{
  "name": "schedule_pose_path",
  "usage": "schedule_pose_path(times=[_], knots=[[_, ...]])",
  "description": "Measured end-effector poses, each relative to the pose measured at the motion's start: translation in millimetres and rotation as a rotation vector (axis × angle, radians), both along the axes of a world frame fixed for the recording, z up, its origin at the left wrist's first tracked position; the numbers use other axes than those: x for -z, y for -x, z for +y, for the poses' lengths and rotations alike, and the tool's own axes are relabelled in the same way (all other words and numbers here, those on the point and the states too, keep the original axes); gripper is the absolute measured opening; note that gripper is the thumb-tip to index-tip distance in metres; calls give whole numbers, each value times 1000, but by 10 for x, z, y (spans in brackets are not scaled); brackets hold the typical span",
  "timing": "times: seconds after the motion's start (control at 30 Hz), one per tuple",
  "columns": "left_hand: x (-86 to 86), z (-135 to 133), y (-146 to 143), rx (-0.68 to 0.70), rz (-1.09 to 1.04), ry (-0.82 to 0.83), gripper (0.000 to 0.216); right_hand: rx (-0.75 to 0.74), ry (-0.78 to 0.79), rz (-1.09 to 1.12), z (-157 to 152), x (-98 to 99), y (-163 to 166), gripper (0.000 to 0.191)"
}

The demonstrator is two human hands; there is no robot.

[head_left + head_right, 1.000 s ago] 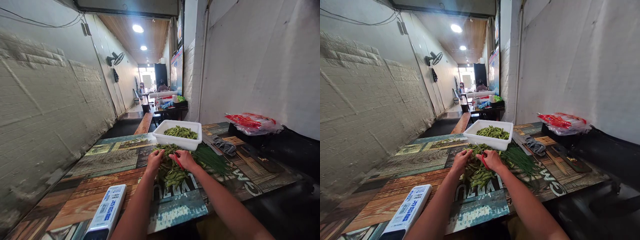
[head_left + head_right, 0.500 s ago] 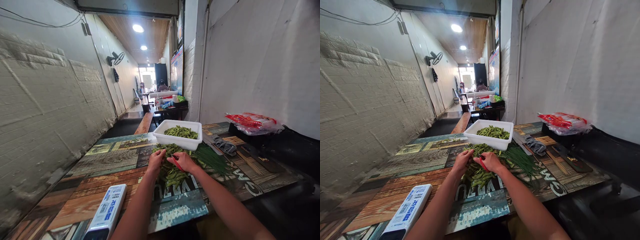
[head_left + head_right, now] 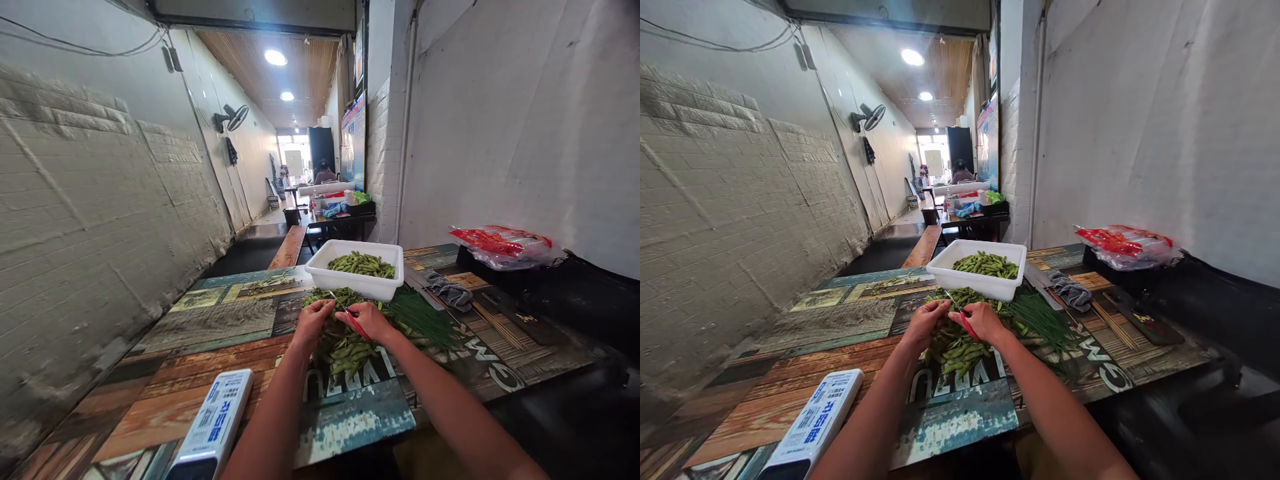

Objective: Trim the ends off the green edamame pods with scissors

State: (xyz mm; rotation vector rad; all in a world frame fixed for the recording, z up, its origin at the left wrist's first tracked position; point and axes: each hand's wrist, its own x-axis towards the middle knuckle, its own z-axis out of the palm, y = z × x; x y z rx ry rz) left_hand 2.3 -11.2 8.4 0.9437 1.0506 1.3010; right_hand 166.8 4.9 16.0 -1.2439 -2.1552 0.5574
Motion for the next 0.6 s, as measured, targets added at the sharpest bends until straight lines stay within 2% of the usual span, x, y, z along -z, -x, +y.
schedule_pose_path(times=[0.3,0.6], knots=[[-65,-41,36,-2,77,29,51,-8,-28,-97,-2,-4,-20,59],[-33,-28,11,37,110,4,43,60,-55,-148,-31,6,5,44]])
